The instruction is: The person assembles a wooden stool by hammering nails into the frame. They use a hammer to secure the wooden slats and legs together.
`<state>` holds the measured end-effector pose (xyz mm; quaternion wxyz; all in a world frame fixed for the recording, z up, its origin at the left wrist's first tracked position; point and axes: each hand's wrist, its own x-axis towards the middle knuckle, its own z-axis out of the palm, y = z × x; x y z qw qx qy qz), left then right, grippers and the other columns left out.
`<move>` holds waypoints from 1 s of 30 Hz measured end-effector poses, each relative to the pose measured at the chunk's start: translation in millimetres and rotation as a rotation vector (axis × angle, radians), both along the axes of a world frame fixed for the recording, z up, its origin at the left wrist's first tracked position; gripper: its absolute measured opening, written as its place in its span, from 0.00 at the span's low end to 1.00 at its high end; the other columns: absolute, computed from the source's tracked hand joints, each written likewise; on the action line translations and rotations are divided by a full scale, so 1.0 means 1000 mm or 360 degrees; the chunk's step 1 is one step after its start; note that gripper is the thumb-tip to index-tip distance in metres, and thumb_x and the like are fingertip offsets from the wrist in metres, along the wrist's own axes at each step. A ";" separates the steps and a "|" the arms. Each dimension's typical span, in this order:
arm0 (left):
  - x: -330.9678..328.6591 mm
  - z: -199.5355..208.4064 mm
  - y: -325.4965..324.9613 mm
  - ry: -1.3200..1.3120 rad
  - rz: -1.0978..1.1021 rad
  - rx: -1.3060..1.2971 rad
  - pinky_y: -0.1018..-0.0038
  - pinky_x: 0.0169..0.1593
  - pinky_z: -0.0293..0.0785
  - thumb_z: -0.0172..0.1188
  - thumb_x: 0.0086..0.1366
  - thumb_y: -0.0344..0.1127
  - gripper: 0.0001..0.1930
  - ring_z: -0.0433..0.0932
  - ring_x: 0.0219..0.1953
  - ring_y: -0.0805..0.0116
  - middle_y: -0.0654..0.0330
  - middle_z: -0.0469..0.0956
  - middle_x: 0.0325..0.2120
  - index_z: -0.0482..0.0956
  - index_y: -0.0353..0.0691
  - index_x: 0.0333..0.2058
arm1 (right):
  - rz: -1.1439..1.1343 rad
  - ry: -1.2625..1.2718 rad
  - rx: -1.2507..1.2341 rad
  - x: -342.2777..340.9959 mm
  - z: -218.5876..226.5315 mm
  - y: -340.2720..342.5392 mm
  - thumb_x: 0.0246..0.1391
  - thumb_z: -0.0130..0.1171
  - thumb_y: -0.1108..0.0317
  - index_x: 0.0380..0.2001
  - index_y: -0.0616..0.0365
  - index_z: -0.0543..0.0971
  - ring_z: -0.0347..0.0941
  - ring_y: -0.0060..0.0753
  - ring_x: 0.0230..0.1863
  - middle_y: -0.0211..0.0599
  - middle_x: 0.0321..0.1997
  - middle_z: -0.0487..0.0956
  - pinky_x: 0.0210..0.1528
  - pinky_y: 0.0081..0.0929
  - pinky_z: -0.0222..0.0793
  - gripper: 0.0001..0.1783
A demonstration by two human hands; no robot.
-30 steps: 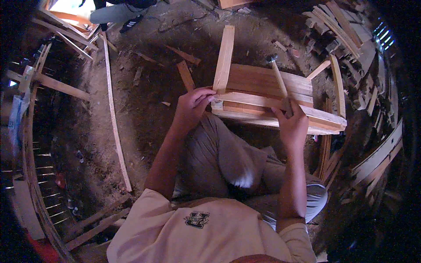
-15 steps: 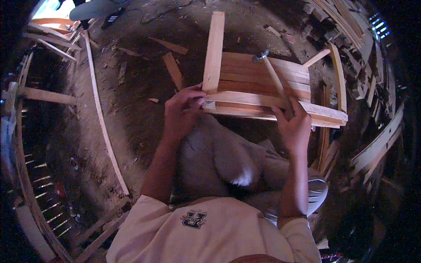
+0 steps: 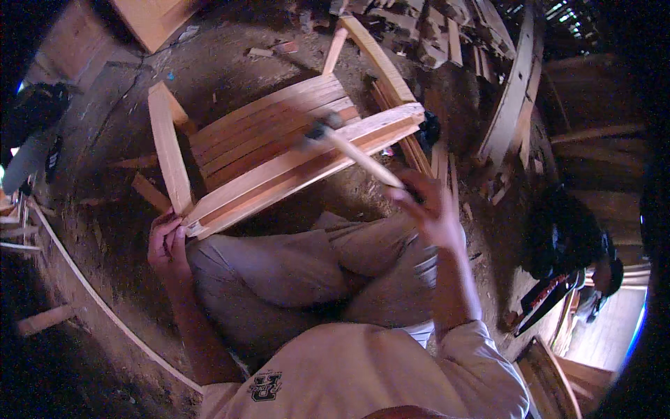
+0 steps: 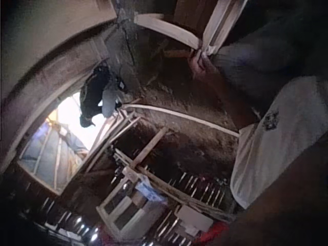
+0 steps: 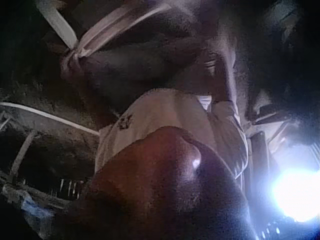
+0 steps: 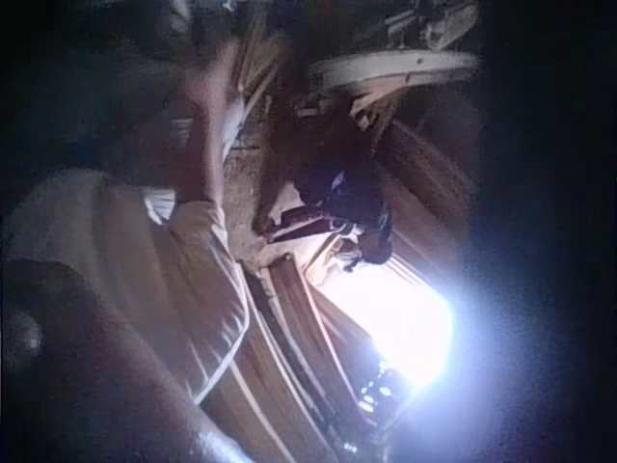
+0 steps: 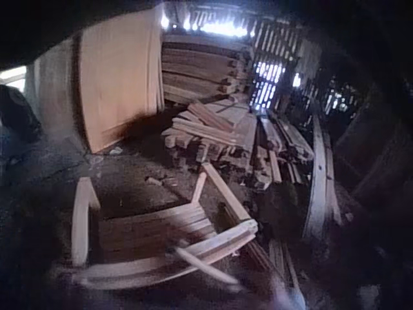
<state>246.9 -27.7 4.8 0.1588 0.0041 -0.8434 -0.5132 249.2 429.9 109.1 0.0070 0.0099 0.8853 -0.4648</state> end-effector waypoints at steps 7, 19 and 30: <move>-0.001 -0.009 -0.007 0.0016 0.0026 0.0005 0.67 0.61 0.72 0.57 0.73 0.25 0.08 0.76 0.56 0.61 0.51 0.78 0.54 0.79 0.30 0.47 | -0.0860 -0.0316 -0.0082 0.120 -0.042 0.185 0.67 0.60 0.63 0.38 0.60 0.82 0.64 0.17 0.22 0.21 0.23 0.73 0.26 0.22 0.59 0.10; 0.000 -0.005 -0.023 0.0075 0.0104 -0.0346 0.62 0.60 0.72 0.56 0.75 0.30 0.10 0.78 0.53 0.57 0.48 0.80 0.48 0.80 0.29 0.46 | -0.0442 -0.0224 0.0635 0.055 -0.152 0.220 0.64 0.59 0.59 0.43 0.56 0.84 0.83 0.58 0.38 0.53 0.36 0.84 0.41 0.48 0.77 0.13; -0.008 -0.005 -0.030 0.0162 -0.0033 -0.0332 0.60 0.54 0.76 0.59 0.72 0.34 0.11 0.78 0.49 0.55 0.46 0.80 0.46 0.80 0.30 0.43 | -0.0552 -0.0142 0.0855 -0.179 -0.270 0.295 0.61 0.55 0.61 0.33 0.62 0.82 0.83 0.60 0.40 0.51 0.34 0.84 0.42 0.53 0.78 0.15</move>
